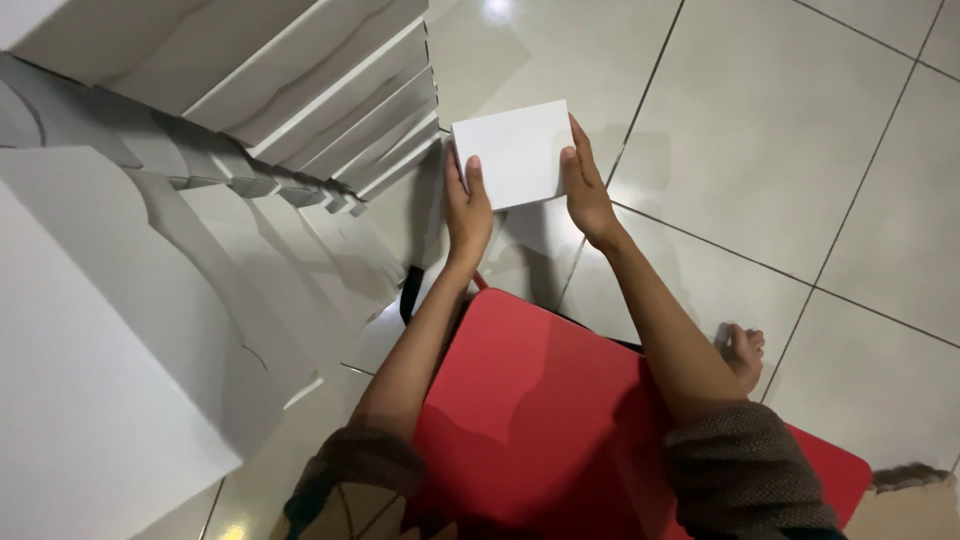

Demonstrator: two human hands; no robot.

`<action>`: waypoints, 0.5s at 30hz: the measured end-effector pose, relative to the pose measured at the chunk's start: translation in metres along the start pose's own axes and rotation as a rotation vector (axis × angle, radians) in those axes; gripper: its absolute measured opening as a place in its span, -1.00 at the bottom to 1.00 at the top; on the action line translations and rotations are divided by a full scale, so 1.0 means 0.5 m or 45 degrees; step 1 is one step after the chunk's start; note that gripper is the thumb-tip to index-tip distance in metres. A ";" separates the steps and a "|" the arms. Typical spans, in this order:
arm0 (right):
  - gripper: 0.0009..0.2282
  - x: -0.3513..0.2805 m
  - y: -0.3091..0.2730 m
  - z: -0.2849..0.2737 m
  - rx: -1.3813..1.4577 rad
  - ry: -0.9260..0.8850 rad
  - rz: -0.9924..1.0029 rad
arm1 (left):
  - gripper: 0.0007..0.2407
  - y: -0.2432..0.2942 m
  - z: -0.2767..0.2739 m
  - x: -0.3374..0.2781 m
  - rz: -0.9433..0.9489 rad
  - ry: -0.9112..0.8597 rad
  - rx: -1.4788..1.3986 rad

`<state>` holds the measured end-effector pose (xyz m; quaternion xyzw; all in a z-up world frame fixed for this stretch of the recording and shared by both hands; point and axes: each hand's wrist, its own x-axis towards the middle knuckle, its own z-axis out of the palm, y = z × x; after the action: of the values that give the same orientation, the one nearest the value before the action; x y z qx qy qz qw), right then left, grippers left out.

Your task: The person folds a cardboard sheet into a box by bending the panels and tucking tabs into the corresponding slots, then places the completed box on a stack.

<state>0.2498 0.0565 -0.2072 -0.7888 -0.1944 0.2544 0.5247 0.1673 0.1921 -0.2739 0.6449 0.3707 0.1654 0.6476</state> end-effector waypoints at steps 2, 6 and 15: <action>-0.44 -0.001 -0.012 0.000 -0.006 -0.012 0.058 | -0.46 0.004 0.000 0.000 0.015 0.006 0.015; -0.46 -0.001 -0.005 -0.012 -0.020 0.038 0.250 | -0.39 -0.040 -0.015 0.014 -0.011 0.044 0.110; -0.33 -0.249 -0.110 -0.167 -0.216 0.303 0.301 | -0.42 0.157 -0.135 -0.179 -0.226 -0.449 0.206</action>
<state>0.1991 -0.0553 -0.1052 -0.8722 -0.0575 0.2018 0.4419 0.0812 0.1873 -0.1679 0.6786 0.3188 -0.0380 0.6606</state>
